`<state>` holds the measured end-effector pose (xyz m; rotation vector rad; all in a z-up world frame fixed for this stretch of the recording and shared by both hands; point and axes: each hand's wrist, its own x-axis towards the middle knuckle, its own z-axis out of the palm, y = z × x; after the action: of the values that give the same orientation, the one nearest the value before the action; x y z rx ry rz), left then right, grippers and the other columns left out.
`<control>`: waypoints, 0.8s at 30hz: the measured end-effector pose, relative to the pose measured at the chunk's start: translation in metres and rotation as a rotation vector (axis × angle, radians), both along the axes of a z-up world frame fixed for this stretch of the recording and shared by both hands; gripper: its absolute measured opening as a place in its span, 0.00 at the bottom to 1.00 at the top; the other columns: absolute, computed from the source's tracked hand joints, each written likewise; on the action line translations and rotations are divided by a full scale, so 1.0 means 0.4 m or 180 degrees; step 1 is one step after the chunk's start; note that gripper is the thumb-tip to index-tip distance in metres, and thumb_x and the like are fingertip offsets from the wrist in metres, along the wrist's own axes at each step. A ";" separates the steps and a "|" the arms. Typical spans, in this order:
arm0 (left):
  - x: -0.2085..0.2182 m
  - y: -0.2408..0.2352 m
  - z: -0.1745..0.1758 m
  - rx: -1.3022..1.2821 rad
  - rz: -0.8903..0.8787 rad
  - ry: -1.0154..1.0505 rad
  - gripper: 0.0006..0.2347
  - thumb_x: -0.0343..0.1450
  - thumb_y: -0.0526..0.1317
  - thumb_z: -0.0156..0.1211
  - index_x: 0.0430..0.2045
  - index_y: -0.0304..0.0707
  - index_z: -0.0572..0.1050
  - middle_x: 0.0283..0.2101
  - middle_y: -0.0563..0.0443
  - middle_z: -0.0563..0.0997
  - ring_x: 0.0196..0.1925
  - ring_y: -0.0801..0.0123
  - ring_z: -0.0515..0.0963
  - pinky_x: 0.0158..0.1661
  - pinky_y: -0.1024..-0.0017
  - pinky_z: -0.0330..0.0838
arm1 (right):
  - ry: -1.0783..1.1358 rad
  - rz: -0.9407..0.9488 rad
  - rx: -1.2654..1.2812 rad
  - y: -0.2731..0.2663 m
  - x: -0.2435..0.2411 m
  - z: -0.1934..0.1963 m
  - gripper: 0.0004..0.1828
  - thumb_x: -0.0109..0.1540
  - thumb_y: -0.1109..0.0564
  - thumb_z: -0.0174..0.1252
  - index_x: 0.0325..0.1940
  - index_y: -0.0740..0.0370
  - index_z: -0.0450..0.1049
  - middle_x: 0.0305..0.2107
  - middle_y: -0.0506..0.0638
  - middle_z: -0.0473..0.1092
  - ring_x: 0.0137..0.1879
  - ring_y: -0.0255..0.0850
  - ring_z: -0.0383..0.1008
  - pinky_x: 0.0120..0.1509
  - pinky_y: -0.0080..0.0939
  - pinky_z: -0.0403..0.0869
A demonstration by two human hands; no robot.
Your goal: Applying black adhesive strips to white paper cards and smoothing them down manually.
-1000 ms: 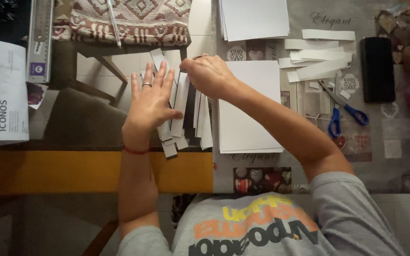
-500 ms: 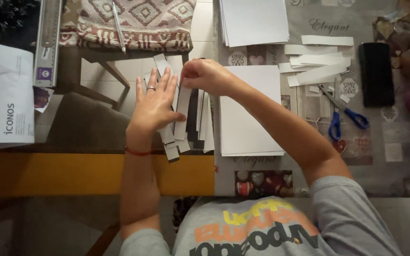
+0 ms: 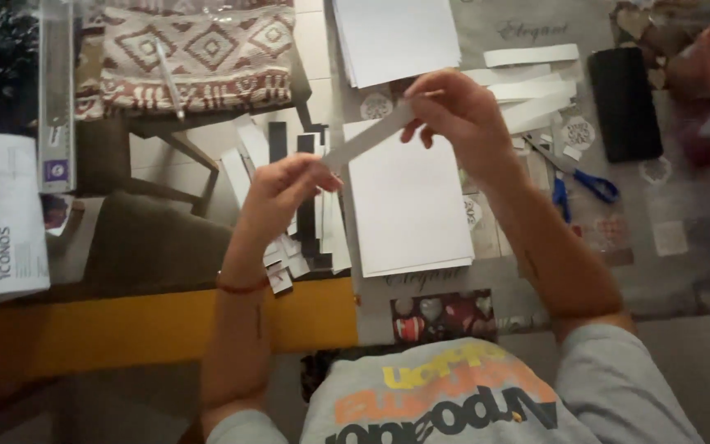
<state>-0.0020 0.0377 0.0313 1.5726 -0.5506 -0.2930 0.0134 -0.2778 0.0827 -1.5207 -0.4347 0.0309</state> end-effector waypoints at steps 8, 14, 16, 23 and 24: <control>-0.022 -0.155 0.058 -0.0672 0.0154 0.0939 0.09 0.80 0.38 0.59 0.51 0.34 0.79 0.47 0.40 0.89 0.47 0.61 0.90 0.47 0.70 0.88 | -0.0286 -0.1451 -0.0530 -0.122 -0.072 -0.059 0.08 0.80 0.67 0.53 0.63 0.63 0.72 0.33 0.52 0.76 0.33 0.36 0.77 0.32 0.27 0.73; -0.011 -0.226 0.045 -0.0868 0.0713 0.1412 0.09 0.79 0.40 0.58 0.47 0.35 0.81 0.48 0.38 0.90 0.49 0.57 0.92 0.48 0.65 0.89 | -0.0932 -0.2064 -0.1364 -0.147 -0.074 -0.117 0.07 0.79 0.68 0.56 0.61 0.67 0.77 0.31 0.51 0.76 0.28 0.33 0.73 0.25 0.24 0.67; -0.012 -0.239 0.033 -0.0900 0.0799 0.1356 0.09 0.79 0.41 0.58 0.47 0.34 0.80 0.47 0.38 0.90 0.49 0.57 0.92 0.49 0.65 0.89 | -0.1625 -0.2303 -0.2181 -0.145 -0.068 -0.121 0.07 0.79 0.68 0.57 0.61 0.68 0.77 0.31 0.51 0.76 0.26 0.31 0.66 0.24 0.26 0.63; -0.059 -0.258 -0.033 -0.1251 0.0689 0.1520 0.12 0.82 0.42 0.57 0.52 0.34 0.81 0.49 0.40 0.89 0.53 0.54 0.90 0.56 0.54 0.85 | -0.3663 -0.2338 -0.3732 -0.033 -0.129 -0.180 0.10 0.71 0.50 0.67 0.57 0.46 0.83 0.55 0.46 0.79 0.60 0.46 0.76 0.63 0.56 0.67; -0.068 -0.264 -0.033 -0.1407 0.0660 0.1606 0.12 0.82 0.42 0.58 0.52 0.34 0.82 0.48 0.40 0.89 0.53 0.54 0.90 0.56 0.53 0.85 | -0.3742 -0.2161 -0.3648 -0.002 -0.151 -0.167 0.08 0.69 0.49 0.70 0.52 0.43 0.86 0.52 0.44 0.80 0.55 0.42 0.78 0.63 0.54 0.68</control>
<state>-0.0293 -0.0680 0.0180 1.0597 -0.0471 -0.3661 -0.0470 -0.2785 0.0160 -2.6561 -0.8601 -1.4183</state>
